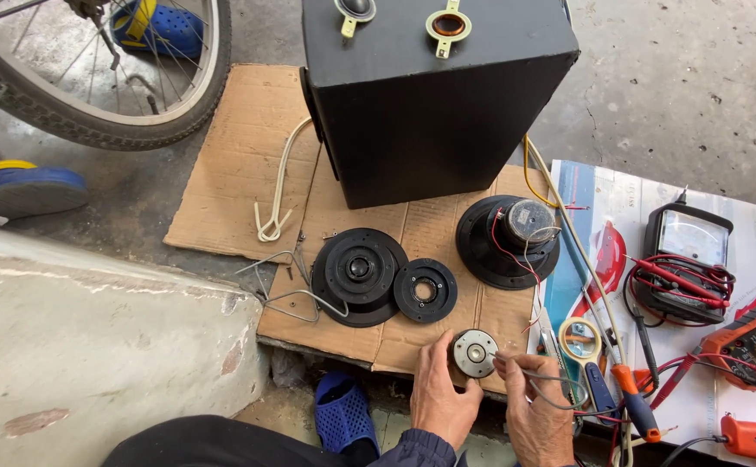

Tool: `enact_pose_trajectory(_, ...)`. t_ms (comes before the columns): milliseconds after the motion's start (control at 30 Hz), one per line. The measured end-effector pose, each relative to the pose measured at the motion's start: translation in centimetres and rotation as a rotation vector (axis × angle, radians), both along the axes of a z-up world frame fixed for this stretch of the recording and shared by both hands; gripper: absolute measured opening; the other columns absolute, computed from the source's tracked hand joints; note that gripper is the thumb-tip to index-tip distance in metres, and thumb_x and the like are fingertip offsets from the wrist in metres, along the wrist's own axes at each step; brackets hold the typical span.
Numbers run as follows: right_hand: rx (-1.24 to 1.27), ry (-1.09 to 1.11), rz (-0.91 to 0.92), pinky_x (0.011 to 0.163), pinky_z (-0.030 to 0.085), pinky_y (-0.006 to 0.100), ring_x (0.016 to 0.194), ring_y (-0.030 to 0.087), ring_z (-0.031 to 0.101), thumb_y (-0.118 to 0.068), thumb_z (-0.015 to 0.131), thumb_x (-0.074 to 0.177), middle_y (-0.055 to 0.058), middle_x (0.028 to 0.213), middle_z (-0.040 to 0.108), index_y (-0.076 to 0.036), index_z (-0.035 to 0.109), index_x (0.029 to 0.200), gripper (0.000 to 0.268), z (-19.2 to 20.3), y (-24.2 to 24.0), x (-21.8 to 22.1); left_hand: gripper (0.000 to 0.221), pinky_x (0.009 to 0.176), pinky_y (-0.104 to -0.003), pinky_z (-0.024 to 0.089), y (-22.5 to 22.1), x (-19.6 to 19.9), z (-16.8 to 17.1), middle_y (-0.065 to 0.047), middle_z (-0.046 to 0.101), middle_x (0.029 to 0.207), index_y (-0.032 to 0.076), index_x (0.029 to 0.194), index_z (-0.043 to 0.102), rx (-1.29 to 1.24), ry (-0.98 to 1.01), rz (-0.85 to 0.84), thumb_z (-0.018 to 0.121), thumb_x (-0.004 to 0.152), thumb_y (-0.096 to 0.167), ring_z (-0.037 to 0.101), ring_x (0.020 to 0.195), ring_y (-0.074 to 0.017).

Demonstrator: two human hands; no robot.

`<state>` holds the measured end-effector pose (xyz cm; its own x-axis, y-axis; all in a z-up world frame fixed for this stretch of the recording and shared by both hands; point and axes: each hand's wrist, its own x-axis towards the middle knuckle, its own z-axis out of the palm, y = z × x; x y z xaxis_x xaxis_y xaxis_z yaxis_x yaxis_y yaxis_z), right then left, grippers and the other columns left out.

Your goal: Assembling and wiring speaker components into a wooden enclosure on a makeshift floor workspace.

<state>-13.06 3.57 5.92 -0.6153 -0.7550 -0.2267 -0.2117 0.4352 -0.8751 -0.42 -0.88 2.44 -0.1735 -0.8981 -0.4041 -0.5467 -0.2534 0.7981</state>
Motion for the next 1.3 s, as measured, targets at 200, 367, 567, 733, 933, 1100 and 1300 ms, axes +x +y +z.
enact_pose_trajectory(200, 0.093, 0.097, 0.006, 0.087, 0.072, 0.034, 0.107, 0.018, 0.089, -0.003, 0.068, 0.103, 0.011, 0.111, 0.090, -0.003, 0.066, 0.115, 0.012, -0.4, 0.2, 0.3, 0.070, 0.101, -0.036, 0.059, 0.1, -0.3, 1.4, 0.001, 0.068, 0.133, 0.023, 0.146, 0.057, -0.040, 0.029, 0.037, 0.085, 0.083, 0.019, 0.071, 0.118, -0.0181)
enact_pose_trajectory(367, 0.116, 0.128, 0.013, 0.080, 0.066, 0.029, 0.095, 0.012, 0.086, -0.004, 0.073, 0.100, 0.005, 0.106, 0.093, -0.006, 0.071, 0.118, 0.019, 0.5, 0.0, 1.0, 0.071, 0.098, -0.034, 0.059, 0.3, -0.3, 0.4, 0.001, 0.070, 0.129, 0.024, 0.148, 0.058, -0.065, 0.046, 0.066, 0.087, 0.084, 0.018, 0.070, 0.112, -0.0171)
enact_pose_trajectory(567, 0.139, 0.266, 0.069, 0.086, 0.069, 0.031, 0.097, 0.015, 0.086, -0.003, 0.077, 0.095, 0.005, 0.106, 0.090, -0.006, 0.073, 0.116, 0.022, 0.5, 0.0, 1.2, 0.068, 0.097, -0.035, 0.059, 0.0, 0.0, 0.8, 0.003, 0.071, 0.130, 0.025, 0.150, 0.061, -0.049, 0.021, 0.054, 0.084, 0.087, 0.019, 0.070, 0.111, -0.0167)
enact_pose_trajectory(733, 0.168, 0.305, 0.085, 0.090, 0.068, 0.032, 0.094, 0.015, 0.084, -0.004, 0.077, 0.095, 0.005, 0.105, 0.089, -0.007, 0.074, 0.115, 0.021, 0.7, 0.0, 1.4, 0.067, 0.101, -0.037, 0.059, 0.0, 0.1, 0.8, 0.003, 0.071, 0.134, 0.025, 0.149, 0.061, -0.053, 0.045, 0.062, 0.084, 0.087, 0.018, 0.071, 0.118, -0.0177)
enact_pose_trajectory(933, 0.148, 0.323, 0.119, 0.094, 0.069, 0.033, 0.094, 0.014, 0.084, -0.003, 0.080, 0.093, 0.005, 0.099, 0.087, -0.007, 0.075, 0.114, 0.022, 0.3, -0.2, 1.3, 0.067, 0.105, -0.038, 0.058, 0.0, 0.3, 1.1, 0.003, 0.069, 0.137, 0.025, 0.149, 0.060, -0.040, 0.070, 0.063, 0.084, 0.086, 0.017, 0.069, 0.126, -0.0190)
enact_pose_trajectory(1100, 0.227, 0.341, 0.127, 0.084, 0.067, 0.031, 0.092, 0.014, 0.083, -0.004, 0.079, 0.094, 0.003, 0.099, 0.087, -0.008, 0.077, 0.112, 0.018, 0.8, -0.8, 1.5, 0.069, 0.105, -0.038, 0.058, -0.1, 0.4, 1.4, 0.003, 0.068, 0.138, 0.024, 0.148, 0.060, -0.036, 0.070, 0.064, 0.086, 0.084, 0.016, 0.069, 0.126, -0.0195)
enact_pose_trajectory(1300, 0.241, 0.442, 0.192, 0.077, 0.065, 0.033, 0.088, 0.015, 0.083, -0.006, 0.077, 0.095, 0.002, 0.100, 0.086, -0.010, 0.076, 0.114, 0.019, 0.8, -1.0, 1.5, 0.071, 0.105, -0.038, 0.058, -0.4, 0.6, 1.8, 0.004, 0.068, 0.137, 0.026, 0.145, 0.061, -0.034, 0.092, 0.075, 0.086, 0.081, 0.010, 0.069, 0.126, -0.0191)
